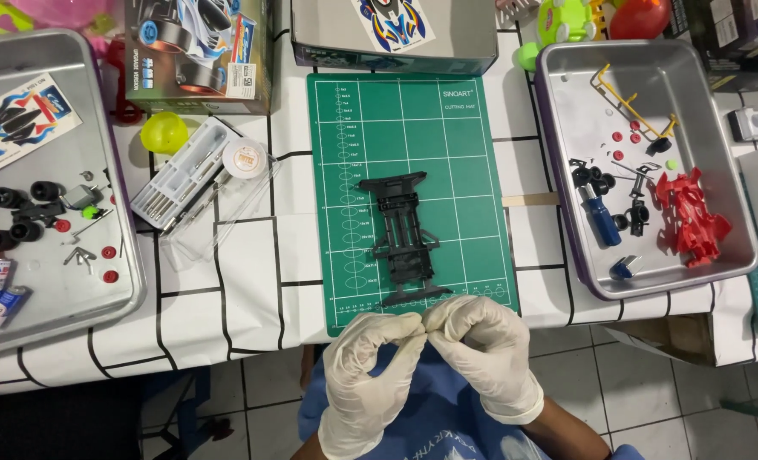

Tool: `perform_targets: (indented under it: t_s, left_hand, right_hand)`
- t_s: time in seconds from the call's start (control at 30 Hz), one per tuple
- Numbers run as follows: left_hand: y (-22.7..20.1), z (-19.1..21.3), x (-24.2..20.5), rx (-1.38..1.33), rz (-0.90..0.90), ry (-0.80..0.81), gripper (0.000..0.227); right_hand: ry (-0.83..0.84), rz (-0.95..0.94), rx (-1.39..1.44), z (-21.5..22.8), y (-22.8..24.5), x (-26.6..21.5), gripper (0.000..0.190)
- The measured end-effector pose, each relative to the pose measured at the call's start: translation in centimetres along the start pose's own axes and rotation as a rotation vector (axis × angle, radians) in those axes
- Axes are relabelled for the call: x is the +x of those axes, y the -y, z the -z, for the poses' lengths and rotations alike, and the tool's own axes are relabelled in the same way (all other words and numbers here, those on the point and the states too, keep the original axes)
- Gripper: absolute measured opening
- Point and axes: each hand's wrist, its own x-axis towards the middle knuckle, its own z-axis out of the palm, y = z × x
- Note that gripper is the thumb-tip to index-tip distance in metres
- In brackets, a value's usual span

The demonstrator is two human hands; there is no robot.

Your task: The person opens a model car kit box and removes the contents, including plastic parts and stickers. They then assemble the black chassis of the model car by hand, attaching various components on a green cutting mat.

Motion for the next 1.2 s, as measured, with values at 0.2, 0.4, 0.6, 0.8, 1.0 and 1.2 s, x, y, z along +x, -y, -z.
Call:
perform_targets:
  t_s: [0.2, 0.4, 0.6, 0.8, 1.0, 1.2]
  left_hand:
    - [-0.1, 0.1, 0.1, 0.022, 0.005, 0.023, 0.023]
    - [0.2, 1.0, 1.4, 0.234, -0.107, 0.069, 0.04]
    - [7.5, -0.7, 1.9, 1.092, -0.005, 0.324, 0.135]
    - [7.0, -0.4, 3.0, 1.094, -0.09, 0.372, 0.11]
    - [5.5, 0.1, 2.8, 0.878, -0.246, 0.135, 0.114]
    - [5.4, -0.4, 2.3, 0.693, -0.243, 0.029, 0.112]
  right_hand:
    - [0.185, 0.334, -0.416, 0.7, 1.7, 1.6, 0.023]
    - [0.349, 0.135, -0.371, 2.6, 2.4, 4.2, 0.026]
    - [0.149, -0.537, -0.108, 3.9, 1.3, 8.8, 0.03]
    - [0.222, -0.582, -0.13, 3.0, -0.1, 10.8, 0.034]
    - [0.206, -0.547, -0.167, 2.2, -0.7, 10.4, 0.033]
    - [0.26, -0.384, -0.208, 2.1, -0.4, 9.6, 0.032]
